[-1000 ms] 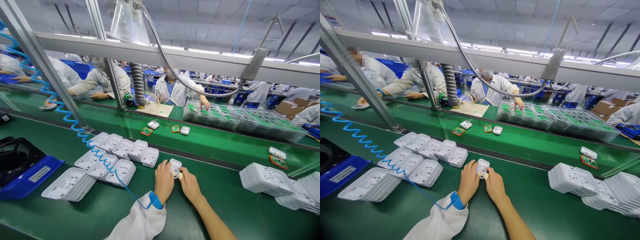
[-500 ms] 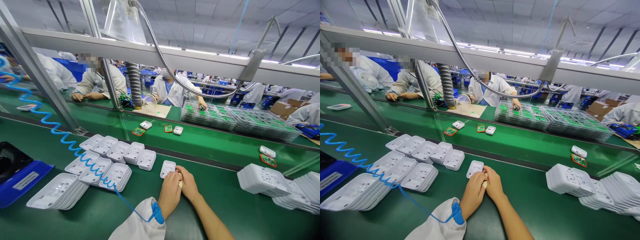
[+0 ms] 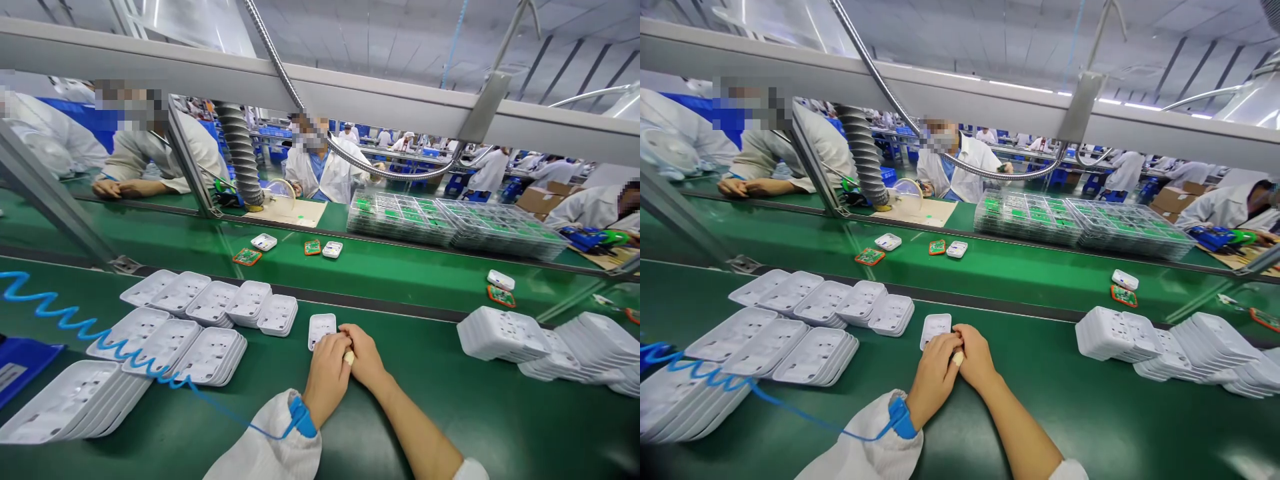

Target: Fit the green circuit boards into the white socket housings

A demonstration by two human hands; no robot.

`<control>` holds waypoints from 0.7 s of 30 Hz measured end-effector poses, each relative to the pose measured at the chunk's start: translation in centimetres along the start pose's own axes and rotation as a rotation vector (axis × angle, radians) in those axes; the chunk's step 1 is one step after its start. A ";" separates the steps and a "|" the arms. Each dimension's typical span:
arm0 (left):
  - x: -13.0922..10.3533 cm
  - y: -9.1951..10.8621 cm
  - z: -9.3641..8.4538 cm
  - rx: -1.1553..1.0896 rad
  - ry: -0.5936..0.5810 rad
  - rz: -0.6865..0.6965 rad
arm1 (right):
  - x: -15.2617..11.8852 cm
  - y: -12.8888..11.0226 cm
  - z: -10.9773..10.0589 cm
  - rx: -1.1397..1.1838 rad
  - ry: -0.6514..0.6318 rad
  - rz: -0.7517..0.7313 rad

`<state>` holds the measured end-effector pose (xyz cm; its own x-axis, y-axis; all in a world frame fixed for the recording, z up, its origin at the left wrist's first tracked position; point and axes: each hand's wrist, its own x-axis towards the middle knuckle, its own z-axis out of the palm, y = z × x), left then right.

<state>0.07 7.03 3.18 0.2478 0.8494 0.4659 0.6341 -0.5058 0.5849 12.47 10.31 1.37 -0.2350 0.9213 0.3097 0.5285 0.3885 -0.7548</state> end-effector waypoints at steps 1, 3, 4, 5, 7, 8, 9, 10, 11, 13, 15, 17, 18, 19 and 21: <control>0.0 0.0 0.0 0.009 -0.011 0.000 | -0.1 0.0 0.0 -0.002 -0.008 -0.008; 0.0 -0.1 0.1 0.016 -0.030 0.000 | -0.1 0.0 0.0 -0.010 -0.025 -0.019; 0.1 -0.2 0.2 0.016 -0.035 -0.001 | -0.2 0.0 0.0 -0.017 -0.034 -0.022; 0.1 -0.2 0.3 0.015 -0.037 -0.001 | -0.2 0.0 0.0 -0.025 -0.042 -0.025; 0.0 -0.4 0.3 0.014 -0.036 0.005 | -0.2 -0.1 -0.1 -0.038 -0.050 -0.030; 0.0 -0.4 0.4 0.014 -0.036 0.011 | -0.3 -0.2 -0.1 -0.042 -0.051 -0.035; 0.0 -0.4 0.4 0.015 -0.034 0.017 | -0.3 -0.2 -0.2 -0.044 -0.050 -0.041; 0.0 -0.4 0.3 0.017 -0.033 0.024 | -0.3 -0.3 -0.2 -0.045 -0.047 -0.047; 0.0 -0.4 0.3 0.018 -0.031 0.029 | -0.3 -0.3 -0.3 -0.044 -0.046 -0.054; 0.0 -0.2 0.1 0.017 -0.020 0.034 | -0.4 -0.3 -0.3 -0.038 -0.041 -0.066; -0.1 0.1 -0.1 0.006 0.012 0.044 | -0.3 -0.2 -0.2 -0.032 -0.037 -0.074; -0.2 0.6 -0.1 -0.015 0.058 0.069 | 0.0 0.0 -0.1 -0.031 -0.034 -0.057; -0.4 0.9 0.0 -0.027 0.072 0.090 | 0.1 0.2 0.0 -0.032 -0.031 -0.030; -0.6 1.2 0.3 -0.039 0.074 0.118 | 0.3 0.4 0.1 -0.033 -0.027 0.002; -1.1 2.0 0.9 -0.065 0.046 0.187 | 0.8 0.7 0.1 -0.025 0.003 0.052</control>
<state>1.76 5.23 3.23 0.3220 0.7327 0.5995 0.5310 -0.6640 0.5264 12.55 11.29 1.02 -0.2049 0.9402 0.2722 0.5603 0.3407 -0.7550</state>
